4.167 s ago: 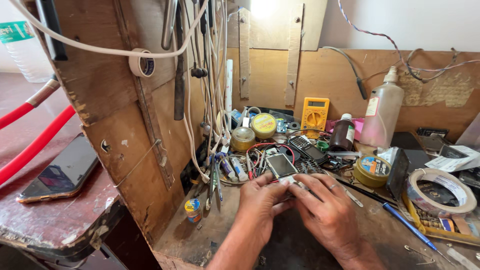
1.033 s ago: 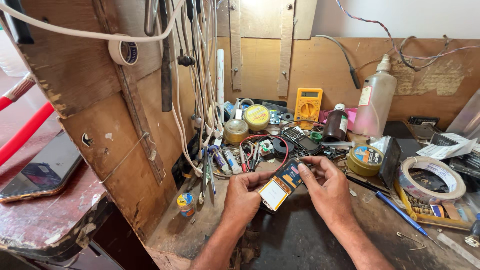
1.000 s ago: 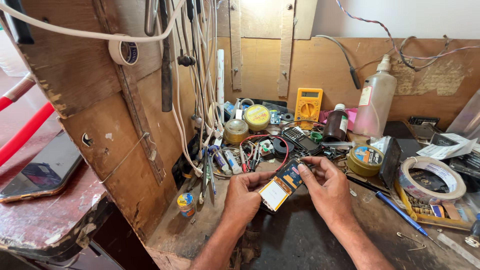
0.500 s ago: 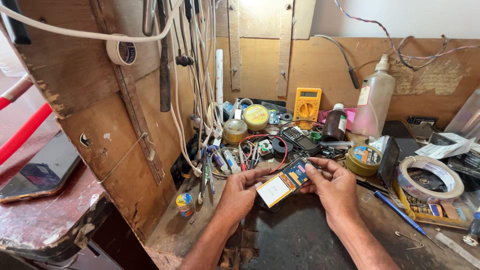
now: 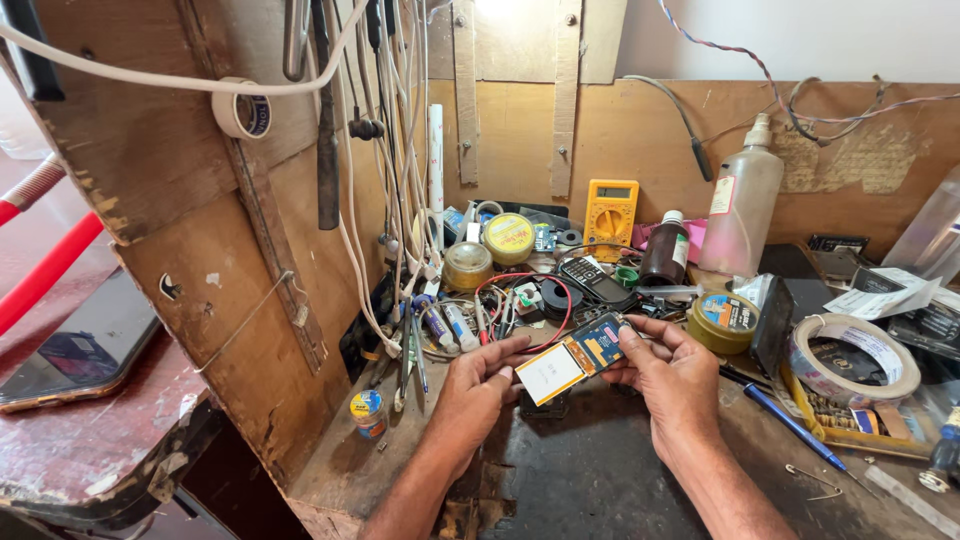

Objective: The person disassembles a small electronic device, removes a battery, and uses a screwdriver and soldering iron to work on the internal components on a cluttered workbench.

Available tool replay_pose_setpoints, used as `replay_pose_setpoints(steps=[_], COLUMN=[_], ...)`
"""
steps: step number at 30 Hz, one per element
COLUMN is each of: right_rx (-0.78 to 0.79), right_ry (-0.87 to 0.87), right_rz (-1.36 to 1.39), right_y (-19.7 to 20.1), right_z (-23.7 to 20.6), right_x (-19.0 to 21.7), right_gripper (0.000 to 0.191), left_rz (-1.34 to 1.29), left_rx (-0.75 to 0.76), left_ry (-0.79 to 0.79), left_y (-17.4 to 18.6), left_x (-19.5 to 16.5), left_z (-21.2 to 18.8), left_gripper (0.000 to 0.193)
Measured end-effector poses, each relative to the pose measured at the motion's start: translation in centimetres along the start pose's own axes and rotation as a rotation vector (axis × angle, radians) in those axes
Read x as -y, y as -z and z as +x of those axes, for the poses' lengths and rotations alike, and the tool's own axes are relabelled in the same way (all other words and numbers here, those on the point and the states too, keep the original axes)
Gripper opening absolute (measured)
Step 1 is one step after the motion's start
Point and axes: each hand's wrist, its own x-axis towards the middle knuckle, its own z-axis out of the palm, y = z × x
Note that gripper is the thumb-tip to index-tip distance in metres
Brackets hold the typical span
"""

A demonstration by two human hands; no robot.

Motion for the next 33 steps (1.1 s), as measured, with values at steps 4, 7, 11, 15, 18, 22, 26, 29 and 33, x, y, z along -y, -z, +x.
replay_pose_setpoints(steps=[4, 7, 11, 15, 18, 22, 26, 29, 33], right_rx=[-0.006, -0.012, -0.031, -0.029, -0.029, -0.025, -0.011, 0.001, 0.03], right_ry=[0.001, -0.005, -0.006, -0.031, -0.038, -0.034, -0.027, -0.026, -0.029], right_rz=[0.013, 0.037, 0.048, 0.049, 0.058, 0.062, 0.082, 0.092, 0.082], right_y=[0.2, 0.4, 0.8, 1.1, 1.2, 1.2, 1.3, 1.3, 1.1], right_z=[-0.1, 0.1, 0.5, 0.5, 0.3, 0.2, 0.3, 0.4, 0.5], right_x=[0.2, 0.3, 0.4, 0.8, 1.2, 1.4, 1.2, 1.0, 0.6], right_gripper=[0.027, 0.026, 0.026, 0.026, 0.026, 0.026, 0.027, 0.027, 0.027], left_rz=[0.034, 0.008, 0.007, -0.023, -0.001, 0.041, 0.16, 0.153, 0.269], left_rx=[0.001, 0.018, 0.07, 0.091, 0.085, 0.054, 0.022, -0.057, -0.203], left_ry=[-0.005, -0.053, -0.108, -0.098, -0.112, -0.147, -0.132, -0.211, -0.241], left_y=[-0.2, -0.4, -0.9, -1.3, -1.8, -2.5, -2.5, -2.8, -2.7], left_x=[-0.2, -0.4, -0.6, -0.7, -0.5, 0.0, 0.1, 0.0, -0.4], left_z=[-0.3, -0.5, -0.5, -0.7, -0.6, -0.5, -0.8, -0.4, 0.8], left_gripper=[0.047, 0.051, 0.062, 0.07, 0.076, 0.075, 0.066, 0.051, 0.039])
